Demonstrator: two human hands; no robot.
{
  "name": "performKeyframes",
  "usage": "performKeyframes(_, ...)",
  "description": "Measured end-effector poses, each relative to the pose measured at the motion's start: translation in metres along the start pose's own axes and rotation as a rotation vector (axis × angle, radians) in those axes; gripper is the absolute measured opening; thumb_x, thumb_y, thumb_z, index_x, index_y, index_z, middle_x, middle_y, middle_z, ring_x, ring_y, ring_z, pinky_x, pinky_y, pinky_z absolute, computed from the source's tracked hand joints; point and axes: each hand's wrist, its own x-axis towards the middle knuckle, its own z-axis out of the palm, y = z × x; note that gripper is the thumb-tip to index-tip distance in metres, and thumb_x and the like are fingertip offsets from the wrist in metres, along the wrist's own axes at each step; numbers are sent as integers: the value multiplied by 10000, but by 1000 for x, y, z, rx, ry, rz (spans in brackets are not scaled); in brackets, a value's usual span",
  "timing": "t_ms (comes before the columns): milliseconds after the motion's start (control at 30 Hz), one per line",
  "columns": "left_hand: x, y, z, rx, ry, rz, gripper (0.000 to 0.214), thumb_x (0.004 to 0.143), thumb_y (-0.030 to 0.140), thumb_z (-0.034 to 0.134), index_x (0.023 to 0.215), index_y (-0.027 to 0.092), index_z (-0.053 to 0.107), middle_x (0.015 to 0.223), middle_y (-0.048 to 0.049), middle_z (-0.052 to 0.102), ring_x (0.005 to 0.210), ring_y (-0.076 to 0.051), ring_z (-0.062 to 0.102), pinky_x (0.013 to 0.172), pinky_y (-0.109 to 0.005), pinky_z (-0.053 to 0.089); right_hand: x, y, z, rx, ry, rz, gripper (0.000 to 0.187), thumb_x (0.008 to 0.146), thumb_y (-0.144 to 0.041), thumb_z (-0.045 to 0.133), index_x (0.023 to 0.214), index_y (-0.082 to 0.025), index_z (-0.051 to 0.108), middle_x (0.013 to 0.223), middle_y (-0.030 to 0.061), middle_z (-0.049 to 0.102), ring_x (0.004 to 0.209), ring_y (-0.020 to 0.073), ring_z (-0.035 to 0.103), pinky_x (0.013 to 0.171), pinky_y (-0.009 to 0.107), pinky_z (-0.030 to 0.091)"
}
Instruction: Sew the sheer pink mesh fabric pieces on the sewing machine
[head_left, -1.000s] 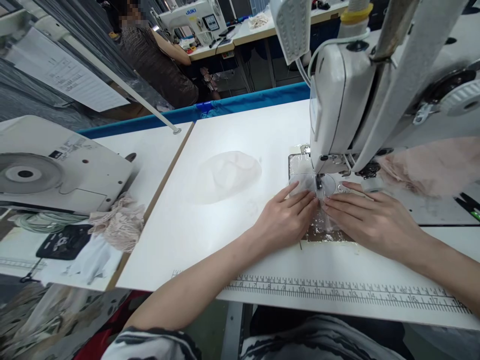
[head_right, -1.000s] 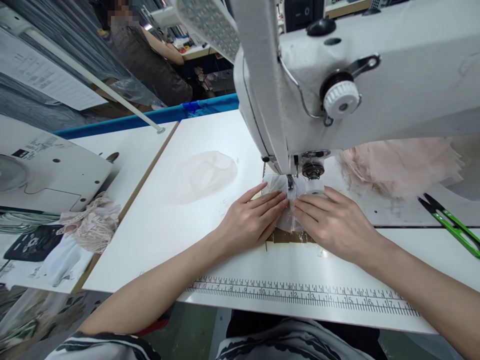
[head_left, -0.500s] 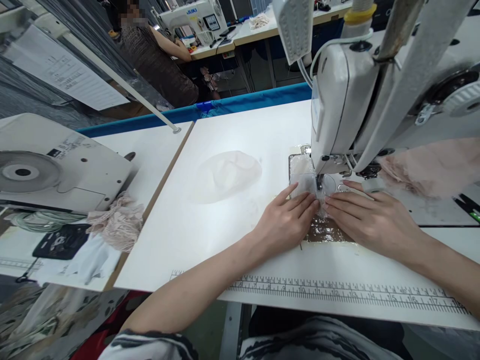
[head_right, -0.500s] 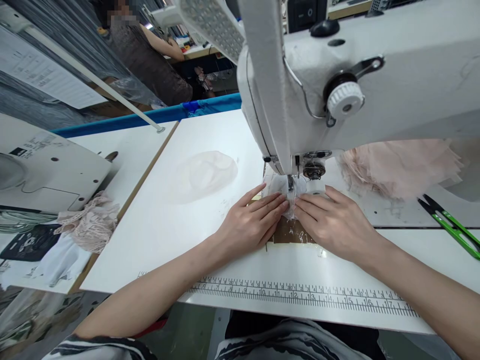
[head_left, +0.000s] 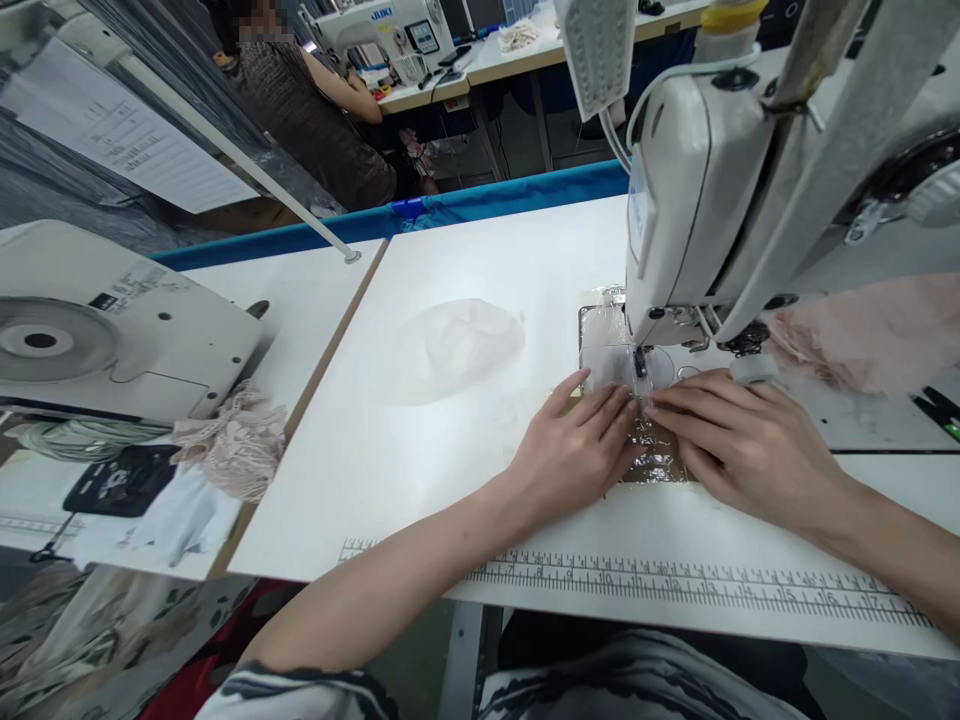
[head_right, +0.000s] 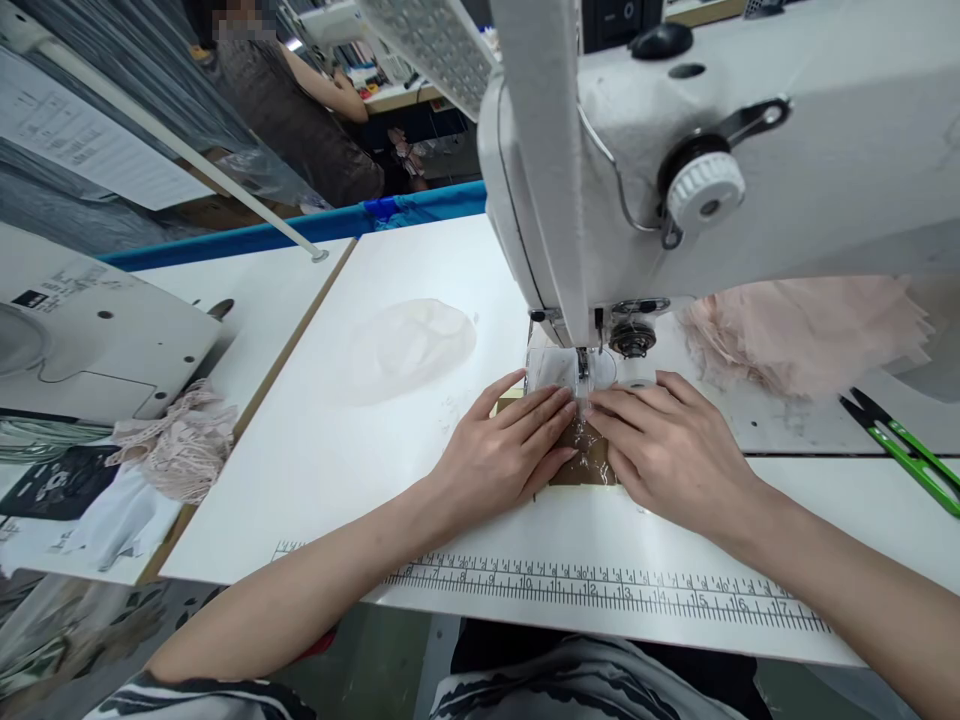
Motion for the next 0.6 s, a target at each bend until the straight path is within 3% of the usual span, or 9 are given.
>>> performKeyframes(300, 2, -5, 6, -23, -30, -54, 443, 1022, 401, 466, 1270, 66, 616, 1296, -131, 663, 1224, -246, 625, 1139, -496, 418, 5, 3, 3, -100, -25, 23, 244, 918, -102, 540, 1072, -129, 726, 1105, 60, 723, 946, 224, 642, 826, 373, 458)
performKeyframes(600, 7, -13, 12, -49, -84, -108, 517, 1032, 463, 415, 1330, 76, 588, 1358, -125, 620, 1298, -239, 569, 1226, -517, 284, 12, 7, 7, -231, -65, 2, 265, 915, -99, 518, 1094, -115, 712, 1081, 56, 720, 934, 236, 634, 898, 388, 426)
